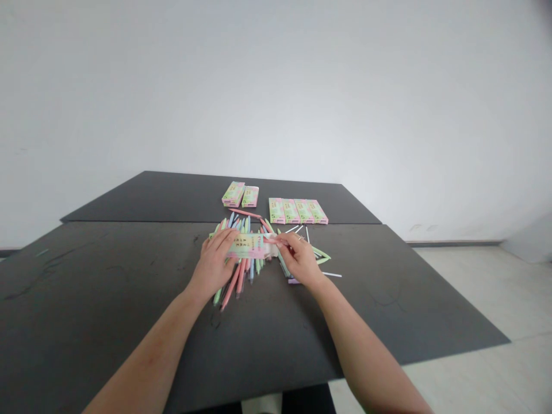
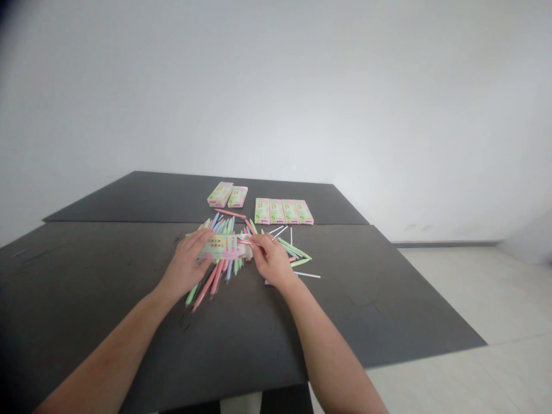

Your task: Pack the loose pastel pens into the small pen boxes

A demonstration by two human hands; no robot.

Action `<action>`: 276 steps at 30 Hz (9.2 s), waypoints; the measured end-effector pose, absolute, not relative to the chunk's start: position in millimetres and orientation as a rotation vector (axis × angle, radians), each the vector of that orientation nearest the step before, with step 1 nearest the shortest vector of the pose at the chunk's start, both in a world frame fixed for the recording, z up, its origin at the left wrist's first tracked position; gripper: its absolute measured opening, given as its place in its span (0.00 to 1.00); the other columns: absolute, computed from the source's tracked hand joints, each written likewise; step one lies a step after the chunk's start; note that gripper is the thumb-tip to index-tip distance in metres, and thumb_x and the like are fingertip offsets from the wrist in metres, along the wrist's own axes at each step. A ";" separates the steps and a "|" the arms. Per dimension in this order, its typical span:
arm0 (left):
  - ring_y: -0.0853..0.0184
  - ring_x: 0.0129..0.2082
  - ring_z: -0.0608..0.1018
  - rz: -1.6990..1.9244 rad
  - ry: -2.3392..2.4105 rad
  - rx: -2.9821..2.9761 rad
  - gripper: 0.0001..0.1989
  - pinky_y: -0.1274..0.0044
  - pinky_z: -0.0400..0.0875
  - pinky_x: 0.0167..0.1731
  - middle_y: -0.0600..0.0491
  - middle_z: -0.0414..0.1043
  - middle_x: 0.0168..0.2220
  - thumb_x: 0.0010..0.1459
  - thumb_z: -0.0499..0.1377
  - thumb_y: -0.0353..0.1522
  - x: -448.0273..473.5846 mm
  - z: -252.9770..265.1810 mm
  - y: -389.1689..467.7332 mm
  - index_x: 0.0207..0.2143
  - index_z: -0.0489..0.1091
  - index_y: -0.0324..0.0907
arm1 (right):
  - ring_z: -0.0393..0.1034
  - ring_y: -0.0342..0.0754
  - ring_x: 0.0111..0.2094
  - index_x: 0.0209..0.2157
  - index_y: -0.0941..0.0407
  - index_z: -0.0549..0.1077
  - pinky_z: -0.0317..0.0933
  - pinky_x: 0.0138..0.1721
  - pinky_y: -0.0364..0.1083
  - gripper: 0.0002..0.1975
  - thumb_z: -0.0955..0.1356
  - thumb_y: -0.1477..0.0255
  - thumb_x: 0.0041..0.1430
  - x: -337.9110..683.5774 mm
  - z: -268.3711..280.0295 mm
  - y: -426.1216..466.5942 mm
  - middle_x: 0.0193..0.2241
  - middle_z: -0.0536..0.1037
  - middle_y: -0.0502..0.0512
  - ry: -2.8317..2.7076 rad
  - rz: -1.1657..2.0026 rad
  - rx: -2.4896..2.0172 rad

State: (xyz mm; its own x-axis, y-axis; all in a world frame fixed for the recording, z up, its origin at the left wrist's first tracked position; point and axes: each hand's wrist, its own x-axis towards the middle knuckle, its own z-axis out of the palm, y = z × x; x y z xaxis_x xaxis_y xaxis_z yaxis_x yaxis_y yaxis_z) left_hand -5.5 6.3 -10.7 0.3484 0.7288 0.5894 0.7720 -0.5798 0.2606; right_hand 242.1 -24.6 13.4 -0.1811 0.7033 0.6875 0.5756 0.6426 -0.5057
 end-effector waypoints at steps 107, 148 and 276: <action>0.55 0.62 0.63 -1.016 -1.310 -2.612 0.28 0.58 0.56 0.60 0.43 0.64 0.60 0.56 0.51 0.27 -4.1 -14.1 5.5 0.60 0.60 0.41 | 0.68 0.46 0.30 0.41 0.55 0.74 0.63 0.33 0.44 0.07 0.67 0.68 0.62 244.2 11.0 -19.9 0.30 0.73 0.54 -1.959 0.149 -1.094; 0.57 0.62 0.63 -0.997 -1.255 -2.633 0.26 0.61 0.56 0.62 0.43 0.65 0.59 0.55 0.51 0.25 0.1 -11.2 2.9 0.58 0.61 0.38 | 0.64 0.45 0.27 0.33 0.55 0.71 0.55 0.30 0.43 0.04 0.65 0.72 0.60 238.5 6.7 -21.5 0.25 0.69 0.50 -1.961 0.092 -1.172; 0.55 0.59 0.66 -1.076 -1.242 -2.615 0.28 0.61 0.59 0.60 0.44 0.65 0.57 0.56 0.57 0.29 3.5 -8.9 -0.9 0.60 0.58 0.43 | 0.67 0.45 0.24 0.63 0.55 0.56 0.67 0.31 0.47 0.24 0.55 0.65 0.69 221.4 5.3 -34.5 0.28 0.72 0.52 -1.779 0.749 -1.108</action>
State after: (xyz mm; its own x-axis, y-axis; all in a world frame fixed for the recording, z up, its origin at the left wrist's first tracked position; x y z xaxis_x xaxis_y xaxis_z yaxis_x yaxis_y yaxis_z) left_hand 3.5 -0.9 -8.9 0.4341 0.6618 0.6112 0.6991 -0.6754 0.2348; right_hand 221.4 -34.5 5.3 -0.2104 0.9072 0.3642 0.3737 0.4189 -0.8276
